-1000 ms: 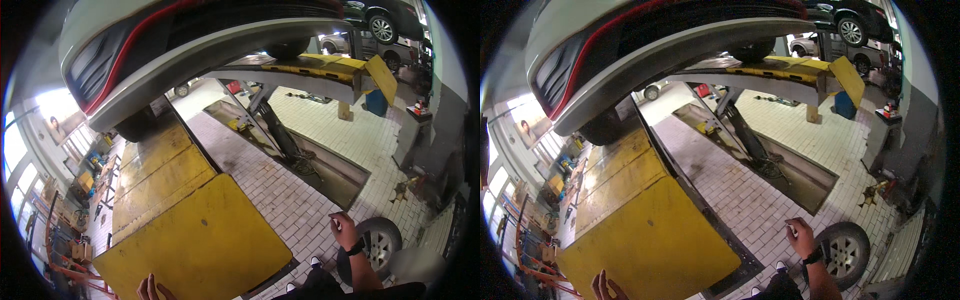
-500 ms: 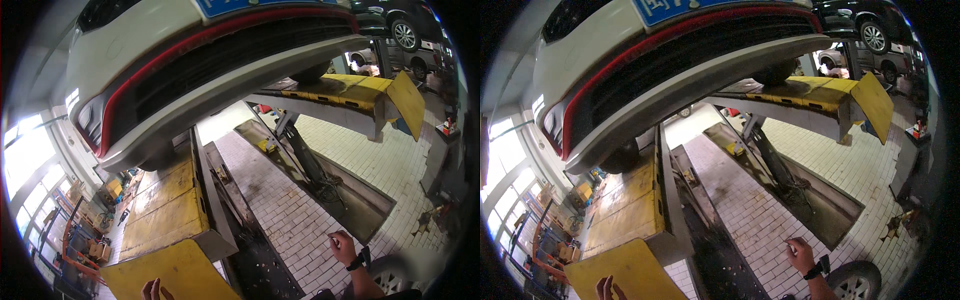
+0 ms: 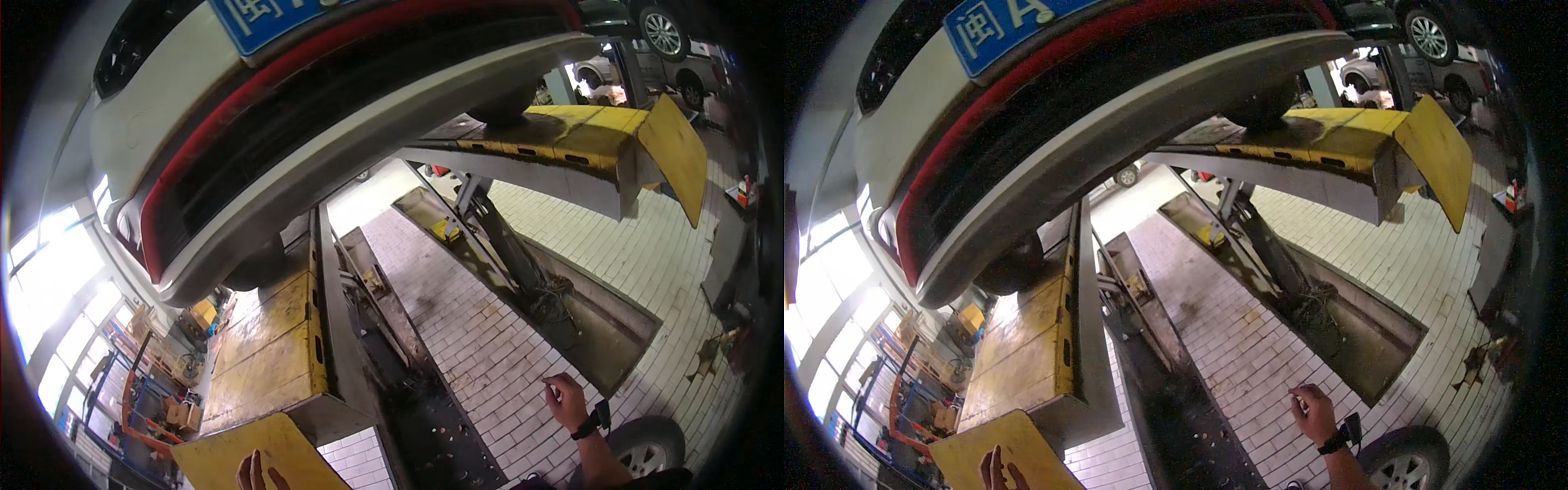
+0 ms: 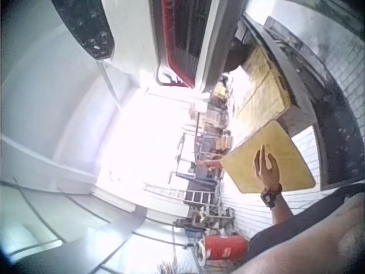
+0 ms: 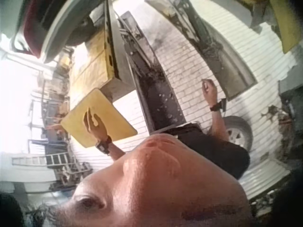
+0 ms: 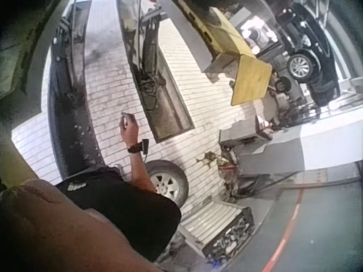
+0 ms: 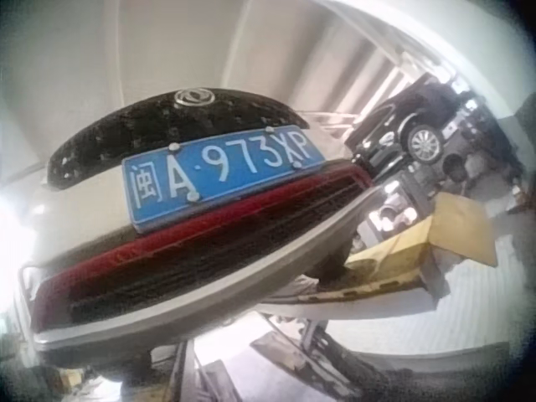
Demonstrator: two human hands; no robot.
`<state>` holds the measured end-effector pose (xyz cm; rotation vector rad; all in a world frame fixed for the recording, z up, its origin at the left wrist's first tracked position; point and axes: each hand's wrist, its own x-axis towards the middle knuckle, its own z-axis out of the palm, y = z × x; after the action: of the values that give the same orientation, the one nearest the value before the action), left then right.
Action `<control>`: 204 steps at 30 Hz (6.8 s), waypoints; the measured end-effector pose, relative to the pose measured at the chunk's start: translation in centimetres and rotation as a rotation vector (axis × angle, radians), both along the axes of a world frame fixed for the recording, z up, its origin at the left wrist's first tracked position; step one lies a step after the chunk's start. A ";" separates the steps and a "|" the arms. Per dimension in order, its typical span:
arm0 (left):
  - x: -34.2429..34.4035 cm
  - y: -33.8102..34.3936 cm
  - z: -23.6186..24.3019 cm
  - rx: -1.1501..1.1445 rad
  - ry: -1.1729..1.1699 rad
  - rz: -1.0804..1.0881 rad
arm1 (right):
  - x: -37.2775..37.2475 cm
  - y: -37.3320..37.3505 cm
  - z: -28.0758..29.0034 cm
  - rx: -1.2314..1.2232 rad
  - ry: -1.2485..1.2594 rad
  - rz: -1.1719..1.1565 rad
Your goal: The recorder inspects the undercarriage and wheels of a vehicle raised on a lift in a service bay.
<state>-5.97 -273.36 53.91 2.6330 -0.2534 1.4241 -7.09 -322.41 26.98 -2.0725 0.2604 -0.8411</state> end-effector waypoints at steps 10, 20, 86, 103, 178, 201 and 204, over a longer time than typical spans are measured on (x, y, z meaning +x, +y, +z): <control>0.4 -0.4 -0.5 0.081 0.141 0.030 | -0.1 1.3 -4.9 0.154 0.076 0.037; 1.5 -0.6 -1.4 0.242 0.158 0.070 | 0.6 -0.1 -9.6 0.163 0.143 0.051; 4.1 4.0 -1.9 0.716 -0.168 0.142 | -0.7 1.7 -24.7 0.399 0.264 -0.184; 3.1 4.9 -1.8 0.736 -0.165 0.153 | -2.0 1.5 -24.0 0.374 0.271 -0.156; 2.0 7.2 -2.5 0.807 -0.167 0.167 | -5.3 4.9 -26.5 0.381 0.329 -0.170; 2.6 -0.5 -4.5 0.071 -0.071 0.188 | -1.1 1.4 -13.4 0.022 0.145 0.027; 2.4 -1.3 -4.0 0.010 -0.019 0.180 | -0.9 1.3 -11.5 -0.061 0.121 0.089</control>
<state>-3.56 -274.67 49.94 2.7102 -0.0255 1.5041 -7.99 -321.07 15.43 -2.1788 0.2079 -0.6792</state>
